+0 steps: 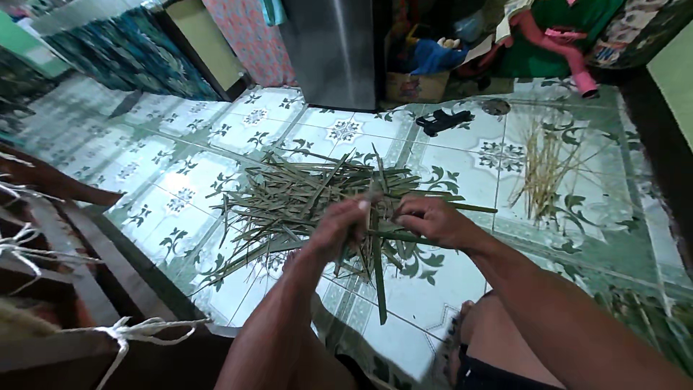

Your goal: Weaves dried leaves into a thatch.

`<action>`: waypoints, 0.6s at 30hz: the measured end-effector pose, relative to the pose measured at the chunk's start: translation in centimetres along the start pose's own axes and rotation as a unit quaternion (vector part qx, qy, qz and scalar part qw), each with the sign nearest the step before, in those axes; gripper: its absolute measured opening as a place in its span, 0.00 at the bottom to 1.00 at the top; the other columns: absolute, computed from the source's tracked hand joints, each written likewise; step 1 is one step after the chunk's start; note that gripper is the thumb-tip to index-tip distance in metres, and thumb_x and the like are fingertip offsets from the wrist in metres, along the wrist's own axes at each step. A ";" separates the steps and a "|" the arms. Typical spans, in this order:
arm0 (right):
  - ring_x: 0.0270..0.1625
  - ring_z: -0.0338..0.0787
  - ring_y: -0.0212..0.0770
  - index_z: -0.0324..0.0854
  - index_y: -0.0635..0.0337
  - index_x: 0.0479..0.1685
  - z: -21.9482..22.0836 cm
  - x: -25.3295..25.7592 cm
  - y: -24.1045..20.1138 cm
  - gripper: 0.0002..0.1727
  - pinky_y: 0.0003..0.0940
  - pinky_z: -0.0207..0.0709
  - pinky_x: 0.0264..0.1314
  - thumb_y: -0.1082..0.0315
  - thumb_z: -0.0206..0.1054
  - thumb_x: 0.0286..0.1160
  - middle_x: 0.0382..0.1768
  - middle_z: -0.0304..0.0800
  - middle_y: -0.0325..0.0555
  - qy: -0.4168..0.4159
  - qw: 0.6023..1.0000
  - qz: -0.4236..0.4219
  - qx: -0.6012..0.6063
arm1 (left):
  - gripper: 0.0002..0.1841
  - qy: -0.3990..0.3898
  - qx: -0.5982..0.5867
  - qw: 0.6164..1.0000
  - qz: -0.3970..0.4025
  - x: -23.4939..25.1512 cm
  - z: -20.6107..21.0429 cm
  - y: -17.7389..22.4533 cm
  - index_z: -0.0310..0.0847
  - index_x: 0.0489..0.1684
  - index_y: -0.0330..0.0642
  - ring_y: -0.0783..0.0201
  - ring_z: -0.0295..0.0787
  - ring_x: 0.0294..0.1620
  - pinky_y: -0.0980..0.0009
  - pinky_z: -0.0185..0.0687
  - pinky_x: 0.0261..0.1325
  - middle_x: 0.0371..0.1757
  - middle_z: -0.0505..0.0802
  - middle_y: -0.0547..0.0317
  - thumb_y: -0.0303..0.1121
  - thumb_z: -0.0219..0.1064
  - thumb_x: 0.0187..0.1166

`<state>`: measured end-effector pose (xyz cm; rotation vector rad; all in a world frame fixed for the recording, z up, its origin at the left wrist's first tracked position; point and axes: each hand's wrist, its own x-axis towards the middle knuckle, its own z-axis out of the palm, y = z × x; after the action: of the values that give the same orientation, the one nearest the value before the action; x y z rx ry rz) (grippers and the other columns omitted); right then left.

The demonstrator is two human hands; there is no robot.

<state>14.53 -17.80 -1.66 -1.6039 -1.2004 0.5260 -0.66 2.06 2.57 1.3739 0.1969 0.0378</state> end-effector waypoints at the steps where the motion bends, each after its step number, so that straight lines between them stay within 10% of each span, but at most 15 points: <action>1: 0.32 0.79 0.19 0.90 0.62 0.42 -0.4 -0.1 0.3 0.13 0.14 0.75 0.36 0.63 0.64 0.82 0.38 0.85 0.37 -0.002 1.000 -0.007 0.001 | 0.21 0.013 -0.032 0.999 0.036 -0.2 -1.1 0.6 0.82 0.70 0.46 0.79 0.73 0.12 0.82 0.73 0.18 0.16 0.80 0.72 0.44 0.59 0.85; 6: 0.30 0.78 0.20 0.91 0.60 0.43 -1.0 -0.3 1.2 0.13 0.16 0.75 0.34 0.61 0.64 0.82 0.38 0.85 0.37 -0.010 1.000 0.007 0.000 | 0.23 0.055 -0.135 0.985 0.093 -0.2 -4.1 0.7 0.77 0.74 0.56 0.76 0.75 0.11 0.79 0.77 0.18 0.14 0.79 0.72 0.52 0.59 0.86; 11: 0.27 0.77 0.19 0.90 0.60 0.42 -0.6 -0.1 0.3 0.14 0.15 0.74 0.31 0.63 0.60 0.84 0.36 0.85 0.35 -0.040 0.999 0.022 0.015 | 0.22 -0.015 0.007 1.000 -0.014 0.2 0.1 -0.6 0.78 0.75 0.39 0.76 0.74 0.14 0.80 0.74 0.19 0.18 0.81 0.69 0.37 0.53 0.88; 18: 0.24 0.74 0.18 0.89 0.60 0.47 -3.5 -1.1 1.3 0.15 0.15 0.71 0.27 0.64 0.55 0.89 0.31 0.83 0.32 -0.110 0.993 0.029 0.005 | 0.21 0.091 -0.147 0.970 0.170 -2.0 -7.1 2.8 0.82 0.69 0.57 0.77 0.71 0.09 0.80 0.74 0.16 0.12 0.77 0.74 0.53 0.51 0.90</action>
<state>17.44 -20.36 -1.76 -1.6080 -1.3132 0.7618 -3.55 9.19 4.21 1.0942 0.1009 0.4647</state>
